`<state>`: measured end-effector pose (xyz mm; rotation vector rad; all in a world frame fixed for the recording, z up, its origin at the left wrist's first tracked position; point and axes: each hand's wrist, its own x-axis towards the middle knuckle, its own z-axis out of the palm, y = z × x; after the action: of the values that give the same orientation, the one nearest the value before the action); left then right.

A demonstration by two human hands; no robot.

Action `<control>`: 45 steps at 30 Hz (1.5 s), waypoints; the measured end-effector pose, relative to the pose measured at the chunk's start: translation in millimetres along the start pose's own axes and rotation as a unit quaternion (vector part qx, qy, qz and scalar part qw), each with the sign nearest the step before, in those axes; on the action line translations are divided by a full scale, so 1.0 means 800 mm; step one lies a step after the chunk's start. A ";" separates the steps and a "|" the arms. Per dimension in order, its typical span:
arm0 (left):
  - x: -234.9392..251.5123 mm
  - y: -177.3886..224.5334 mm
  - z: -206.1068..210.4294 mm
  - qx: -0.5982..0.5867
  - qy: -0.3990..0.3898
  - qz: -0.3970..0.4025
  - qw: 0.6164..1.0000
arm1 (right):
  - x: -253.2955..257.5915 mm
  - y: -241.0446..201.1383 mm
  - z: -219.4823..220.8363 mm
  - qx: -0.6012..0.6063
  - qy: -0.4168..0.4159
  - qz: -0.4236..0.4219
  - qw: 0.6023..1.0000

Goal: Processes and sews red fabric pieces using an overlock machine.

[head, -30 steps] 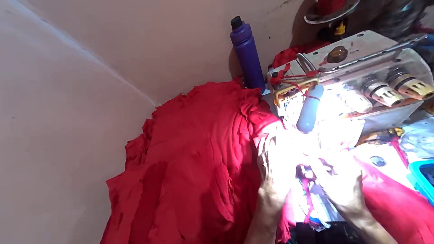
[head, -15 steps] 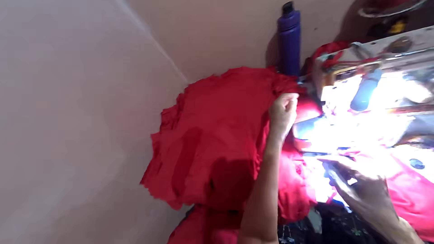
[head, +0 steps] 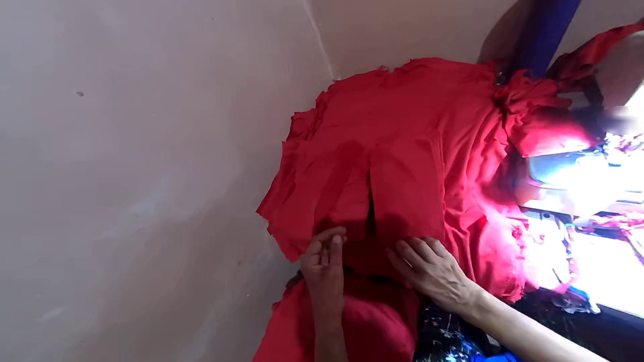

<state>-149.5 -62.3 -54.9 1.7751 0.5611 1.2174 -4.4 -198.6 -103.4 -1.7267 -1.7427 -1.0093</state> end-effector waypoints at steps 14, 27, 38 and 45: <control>-0.046 -0.024 -0.014 -0.014 -0.017 -0.036 0.999 | 0.005 0.010 -0.015 0.207 -0.007 0.129 0.970; -0.016 0.022 0.004 -0.171 -0.288 -0.093 0.938 | 0.033 0.047 -0.076 0.473 0.005 0.259 0.842; 0.147 0.034 0.104 0.122 -0.225 -0.143 0.956 | 0.050 0.044 -0.128 0.390 -0.006 0.193 0.900; 0.169 0.058 0.134 0.230 -0.166 -0.008 0.959 | 0.044 0.068 -0.114 0.365 0.049 0.174 0.913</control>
<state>-2.1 -27.3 38.6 2.3023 0.6955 0.7859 31.9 -251.2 -11.2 -1.3778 -1.4114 -0.2205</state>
